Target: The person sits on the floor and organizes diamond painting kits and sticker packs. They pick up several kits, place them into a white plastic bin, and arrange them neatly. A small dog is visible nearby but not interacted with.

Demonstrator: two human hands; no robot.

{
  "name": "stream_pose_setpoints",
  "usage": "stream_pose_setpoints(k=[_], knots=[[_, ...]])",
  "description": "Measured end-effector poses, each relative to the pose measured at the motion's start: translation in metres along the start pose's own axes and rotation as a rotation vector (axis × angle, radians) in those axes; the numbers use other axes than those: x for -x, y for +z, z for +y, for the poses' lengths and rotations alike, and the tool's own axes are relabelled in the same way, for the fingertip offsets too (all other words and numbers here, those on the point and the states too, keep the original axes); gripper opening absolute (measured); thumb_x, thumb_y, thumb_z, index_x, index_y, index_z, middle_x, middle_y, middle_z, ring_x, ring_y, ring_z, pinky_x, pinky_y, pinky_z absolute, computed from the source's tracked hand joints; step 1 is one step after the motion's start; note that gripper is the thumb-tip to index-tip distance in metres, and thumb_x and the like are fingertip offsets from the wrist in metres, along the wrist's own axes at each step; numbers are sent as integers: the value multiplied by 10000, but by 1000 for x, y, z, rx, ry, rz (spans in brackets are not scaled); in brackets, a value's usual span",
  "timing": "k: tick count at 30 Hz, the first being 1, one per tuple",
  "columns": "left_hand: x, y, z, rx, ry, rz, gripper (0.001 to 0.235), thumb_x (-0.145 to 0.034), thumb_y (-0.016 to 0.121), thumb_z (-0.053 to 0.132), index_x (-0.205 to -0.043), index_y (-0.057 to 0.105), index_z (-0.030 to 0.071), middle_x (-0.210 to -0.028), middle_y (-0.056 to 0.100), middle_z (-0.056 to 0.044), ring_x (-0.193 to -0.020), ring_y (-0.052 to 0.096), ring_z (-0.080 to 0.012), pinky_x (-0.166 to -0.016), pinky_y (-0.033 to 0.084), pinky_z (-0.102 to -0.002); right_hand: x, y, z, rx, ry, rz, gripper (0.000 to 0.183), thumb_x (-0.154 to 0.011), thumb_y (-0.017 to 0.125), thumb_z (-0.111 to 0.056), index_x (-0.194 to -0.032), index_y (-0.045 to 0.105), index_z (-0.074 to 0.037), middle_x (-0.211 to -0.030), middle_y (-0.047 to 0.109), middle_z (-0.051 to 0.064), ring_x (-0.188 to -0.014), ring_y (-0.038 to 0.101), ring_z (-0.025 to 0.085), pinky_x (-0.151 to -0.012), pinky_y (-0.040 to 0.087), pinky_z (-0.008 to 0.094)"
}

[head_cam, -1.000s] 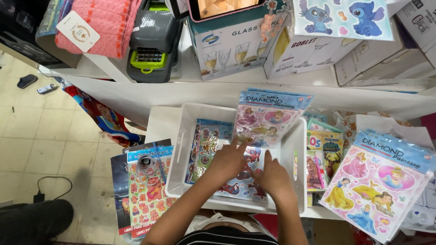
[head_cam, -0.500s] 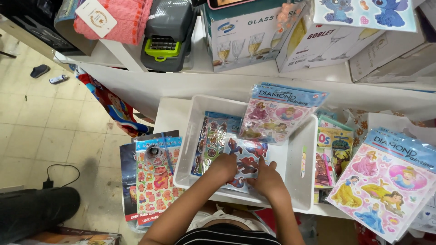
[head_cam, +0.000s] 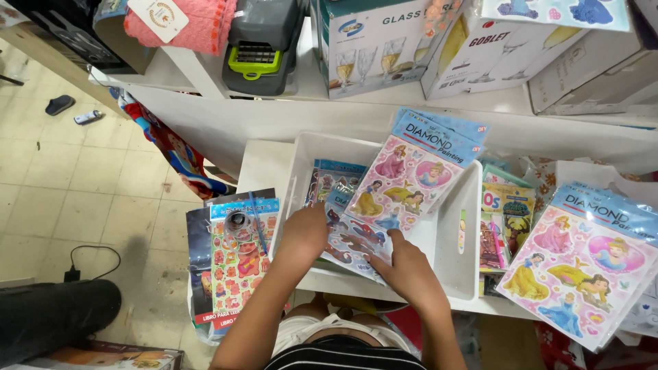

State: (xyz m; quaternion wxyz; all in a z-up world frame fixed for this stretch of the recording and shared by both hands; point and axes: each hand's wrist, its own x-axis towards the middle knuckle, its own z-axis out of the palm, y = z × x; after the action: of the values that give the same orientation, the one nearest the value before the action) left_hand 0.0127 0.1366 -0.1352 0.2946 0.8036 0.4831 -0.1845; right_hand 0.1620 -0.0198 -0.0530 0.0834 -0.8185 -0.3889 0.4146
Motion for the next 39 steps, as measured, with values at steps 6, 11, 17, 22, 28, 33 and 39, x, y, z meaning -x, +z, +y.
stream_pose_setpoints(k=[6, 11, 17, 22, 28, 33, 39], knots=[[31, -30, 7, 169, 71, 111, 462, -993, 632, 196, -1406, 482, 53, -1082, 692, -188, -968, 680, -394, -738, 542, -501, -5, 10, -1, -18, -4, 26, 647, -933, 618, -432, -1481, 418, -153, -1280, 633, 141, -1140, 628, 321, -894, 492, 435], [47, -40, 6, 320, 111, 353, 498, -953, 526, 68, -1451, 503, 73, -1007, 669, -229, -890, 663, -455, -674, 519, -549, -6, 15, -6, -94, -77, 43, 648, -942, 612, -423, -1494, 422, -142, -1282, 597, 117, -1140, 617, 300, -911, 477, 414], [74, -46, 9, 284, 137, 563, 414, -917, 447, -64, -1313, 541, 13, -986, 631, -229, -729, 648, -446, -537, 485, -525, -7, 20, -13, -112, -79, 3, 616, -972, 573, -413, -1518, 428, -168, -1332, 664, 125, -1059, 736, 283, -919, 508, 401], [87, -65, 11, 374, 252, 595, 332, -947, 497, -118, -1278, 522, -134, -934, 604, -288, -780, 720, -468, -617, 623, -470, 23, -2, -52, -191, -155, -25, 660, -970, 625, -275, -1540, 405, -24, -1361, 624, 301, -1120, 706, 475, -906, 589, 550], [45, -28, -11, 47, 129, 456, 439, -804, 697, -124, -1224, 574, -98, -950, 612, -205, -788, 738, -341, -633, 636, -415, 1, 10, -40, -75, -203, -35, 610, -980, 619, -245, -1522, 449, -22, -1441, 537, 327, -1174, 673, 488, -973, 565, 573], [28, 7, -14, -159, 249, 568, 442, -671, 815, -50, -1093, 691, -8, -907, 640, -178, -828, 713, -333, -623, 628, -431, 5, 3, -53, 14, -196, -94, 597, -1000, 605, -271, -1536, 468, -48, -1427, 586, 282, -1339, 569, 452, -1085, 482, 535], [28, 8, -14, -77, 148, 487, 540, -689, 833, -40, -1191, 635, -28, -983, 630, -185, -852, 722, -353, -641, 640, -436, 20, -12, -83, -83, -198, -148, 661, -968, 646, -243, -1549, 429, -18, -1478, 545, 295, -1392, 515, 465, -1141, 414, 563]])
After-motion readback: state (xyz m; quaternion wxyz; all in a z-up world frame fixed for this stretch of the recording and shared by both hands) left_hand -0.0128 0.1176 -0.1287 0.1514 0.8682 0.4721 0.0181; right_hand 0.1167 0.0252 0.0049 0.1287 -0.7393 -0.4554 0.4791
